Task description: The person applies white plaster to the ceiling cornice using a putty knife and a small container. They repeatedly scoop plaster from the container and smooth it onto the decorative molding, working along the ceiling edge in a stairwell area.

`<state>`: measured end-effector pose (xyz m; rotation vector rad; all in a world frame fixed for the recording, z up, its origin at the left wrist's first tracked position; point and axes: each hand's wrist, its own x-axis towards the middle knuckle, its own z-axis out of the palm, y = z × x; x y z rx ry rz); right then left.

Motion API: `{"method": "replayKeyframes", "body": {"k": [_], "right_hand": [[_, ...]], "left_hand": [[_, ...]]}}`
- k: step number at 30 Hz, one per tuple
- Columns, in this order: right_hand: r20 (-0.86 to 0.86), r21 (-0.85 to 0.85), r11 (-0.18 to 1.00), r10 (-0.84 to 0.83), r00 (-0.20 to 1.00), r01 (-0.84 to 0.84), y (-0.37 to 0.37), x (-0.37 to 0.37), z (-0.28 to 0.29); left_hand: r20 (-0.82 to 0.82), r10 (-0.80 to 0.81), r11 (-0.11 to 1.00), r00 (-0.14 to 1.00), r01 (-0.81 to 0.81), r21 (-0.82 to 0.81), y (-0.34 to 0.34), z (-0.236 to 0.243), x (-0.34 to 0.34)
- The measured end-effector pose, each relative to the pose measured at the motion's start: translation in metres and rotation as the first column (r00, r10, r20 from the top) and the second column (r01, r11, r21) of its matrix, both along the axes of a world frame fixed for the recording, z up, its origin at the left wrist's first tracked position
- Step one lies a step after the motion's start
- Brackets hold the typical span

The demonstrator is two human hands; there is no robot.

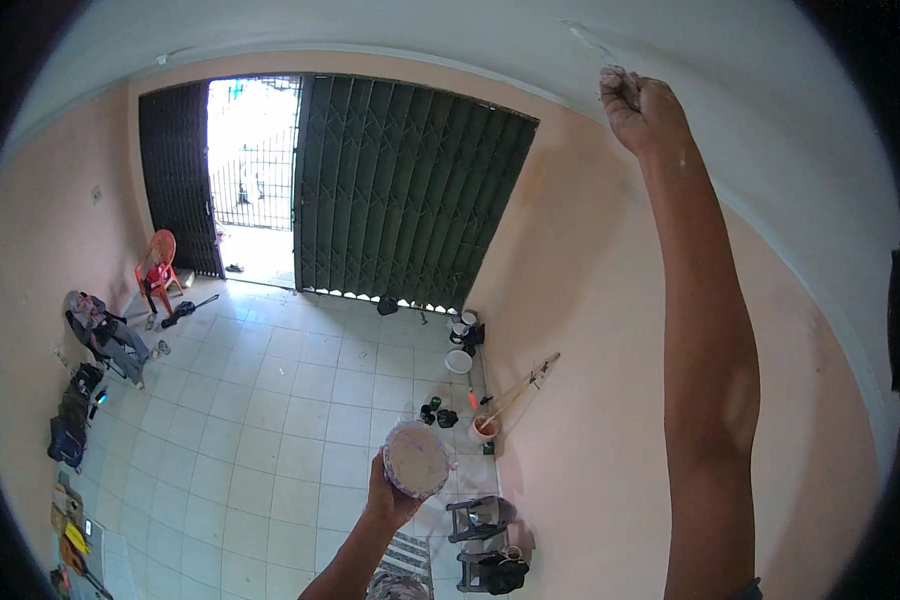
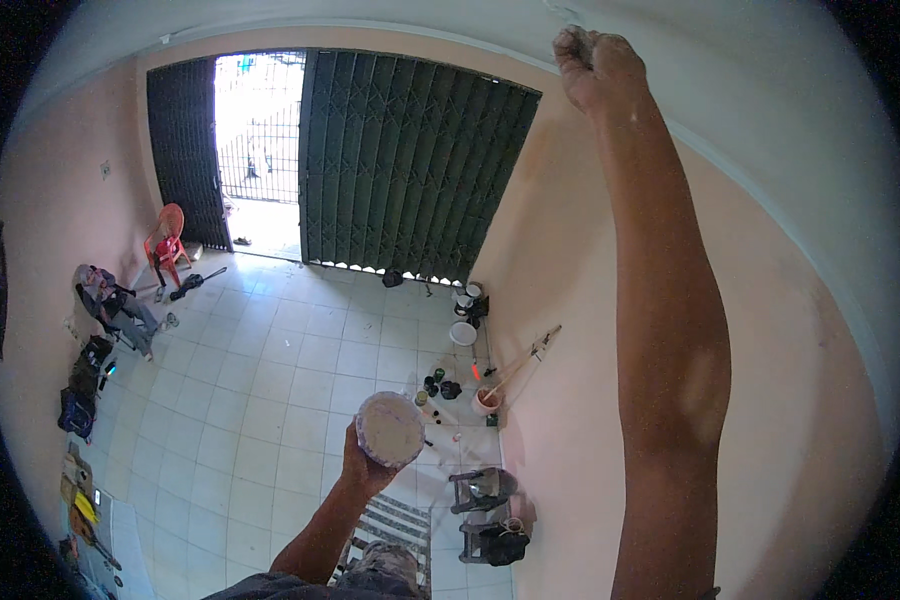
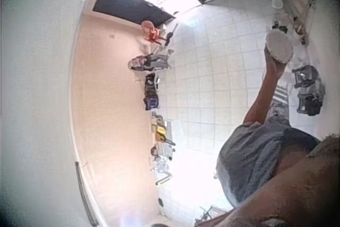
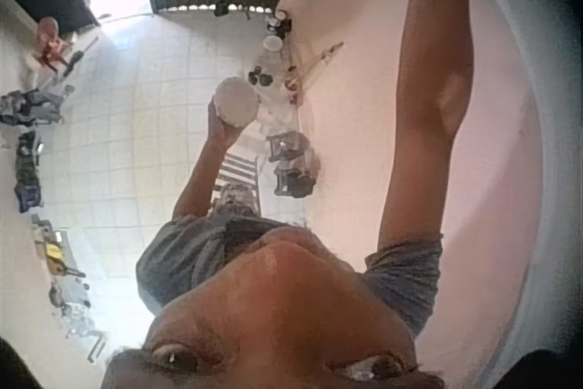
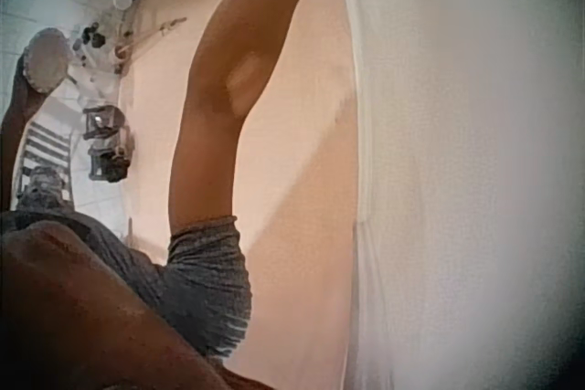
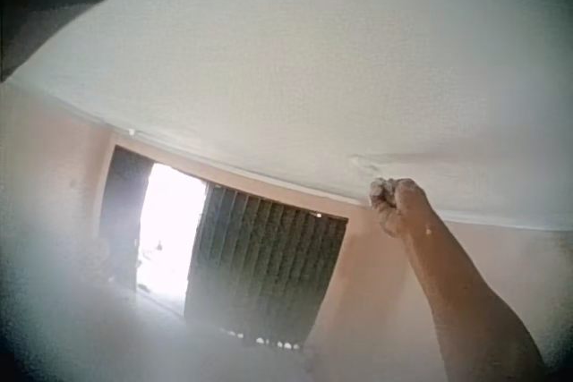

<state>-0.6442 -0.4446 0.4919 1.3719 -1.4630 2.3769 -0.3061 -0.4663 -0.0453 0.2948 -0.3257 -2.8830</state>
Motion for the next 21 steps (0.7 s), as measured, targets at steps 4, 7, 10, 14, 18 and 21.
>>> {"method": "replayKeyframes", "body": {"k": [4,7,10,14,18,21], "right_hand": [[0.409,-0.312,0.944,0.235,0.882,-0.107,-0.04,0.047,0.01],[0.453,-0.313,0.929,0.33,0.828,-0.199,-0.036,0.025,0.03],[0.451,-0.304,0.871,0.488,0.747,-0.385,-0.011,-0.028,0.06],[0.366,-0.471,0.842,0.457,0.811,-0.262,-0.022,-0.025,0.071],[0.409,-0.594,0.77,0.539,0.736,-0.233,-0.043,0.018,0.069],[0.387,-0.53,0.782,0.566,0.728,-0.327,-0.011,0.008,0.071]], "left_hand": [[-0.019,0.031,0.999,0.999,-0.031,0.012,-0.003,0.003,0.006],[-0.035,0.053,0.998,0.998,-0.053,0.02,0.001,0.005,0.003],[-0.015,0.062,0.998,0.998,-0.062,0.027,0.004,-0.008,-0.001],[-0.017,0.047,0.998,0.999,-0.046,0.044,0.006,-0.024,-0.003],[-0.027,0.083,0.996,0.996,-0.082,0.03,0.0,-0.024,0.004],[-0.002,0.042,0.999,0.999,-0.042,0.018,0.005,-0.018,0.004]]}}
